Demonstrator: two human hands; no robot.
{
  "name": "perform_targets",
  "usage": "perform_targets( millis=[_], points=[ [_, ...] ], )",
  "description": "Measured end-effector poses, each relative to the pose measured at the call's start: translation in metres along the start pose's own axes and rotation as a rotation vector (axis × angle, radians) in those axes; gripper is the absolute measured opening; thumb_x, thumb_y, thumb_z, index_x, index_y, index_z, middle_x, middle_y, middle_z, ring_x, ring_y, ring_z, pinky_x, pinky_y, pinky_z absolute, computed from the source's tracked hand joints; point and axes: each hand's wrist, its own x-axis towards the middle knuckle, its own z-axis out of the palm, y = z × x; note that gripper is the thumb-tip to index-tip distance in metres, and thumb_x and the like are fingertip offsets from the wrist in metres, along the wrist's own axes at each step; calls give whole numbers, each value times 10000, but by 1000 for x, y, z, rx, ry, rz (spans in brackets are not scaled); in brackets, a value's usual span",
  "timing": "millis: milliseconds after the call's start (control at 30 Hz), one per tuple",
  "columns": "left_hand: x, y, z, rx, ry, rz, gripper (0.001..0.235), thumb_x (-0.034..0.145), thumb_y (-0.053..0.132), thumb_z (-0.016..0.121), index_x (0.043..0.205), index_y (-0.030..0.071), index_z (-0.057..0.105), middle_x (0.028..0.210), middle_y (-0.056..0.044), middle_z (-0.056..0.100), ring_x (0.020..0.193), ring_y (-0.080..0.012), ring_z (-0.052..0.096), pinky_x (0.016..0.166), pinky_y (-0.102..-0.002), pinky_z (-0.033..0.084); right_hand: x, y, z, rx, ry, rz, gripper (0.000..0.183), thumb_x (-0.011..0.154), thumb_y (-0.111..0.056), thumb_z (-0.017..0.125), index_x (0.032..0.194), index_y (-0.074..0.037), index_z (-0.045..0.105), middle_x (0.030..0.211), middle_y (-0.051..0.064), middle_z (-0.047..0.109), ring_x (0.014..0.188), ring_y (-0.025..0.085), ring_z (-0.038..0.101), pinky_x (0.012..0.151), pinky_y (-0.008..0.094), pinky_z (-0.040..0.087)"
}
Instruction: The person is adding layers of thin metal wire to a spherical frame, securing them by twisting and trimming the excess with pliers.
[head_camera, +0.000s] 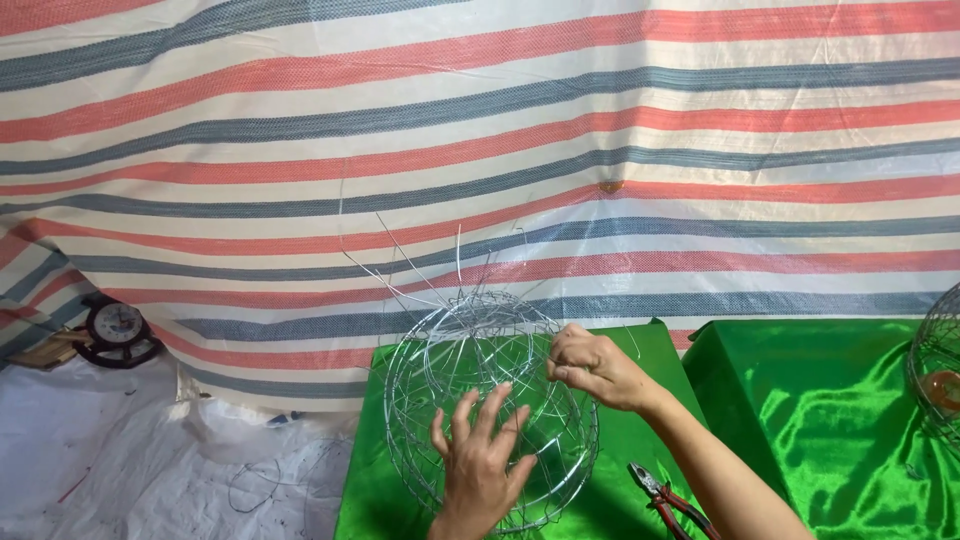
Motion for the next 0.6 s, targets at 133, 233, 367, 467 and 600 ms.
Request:
perform_targets(
  millis=[133,233,367,467,600],
  points=[
    [-1,-9,9,64,43,7,862,656,570,914,1411,333,572,1587,-3,399,1409,-319,354,1080,-699,205,-15,-7,9,-104,83,70,335,1009,-284,552,761,-93,672,854,48,724,857,193,624,728,343,506],
    [-4,-12,15,97,47,11,1172,685,665,916,1587,286,271,1650,10,351,1475,-287,357,1145,-664,193,-30,-14,16,-403,157,261,271,994,-345,591,929,-105,698,862,16,706,871,209,601,766,351,474],
    [-6,-13,13,-97,147,43,1328,706,521,937,1622,272,8,1707,-117,188,1540,-337,304,1190,-700,159,-42,-39,24,-756,236,115,706,815,-535,770,1365,-141,566,1383,104,580,1272,310,527,1065,476,464],
    [-5,-15,2,-205,151,79,1293,739,384,913,1621,265,-26,1707,-148,167,1555,-341,279,1204,-702,138,-39,-44,36,-1048,5,-16,1185,533,-639,862,1523,-220,365,1615,75,322,1470,348,312,1209,525,282],
    [-3,-20,3,-80,2,69,1340,756,401,900,1612,231,-117,1712,-132,151,1564,-365,191,1173,-711,81,-26,-33,45,-1206,-141,-41,1628,235,-667,735,1635,-173,69,1739,56,12,1600,338,18,1270,577,49]
  ],
)
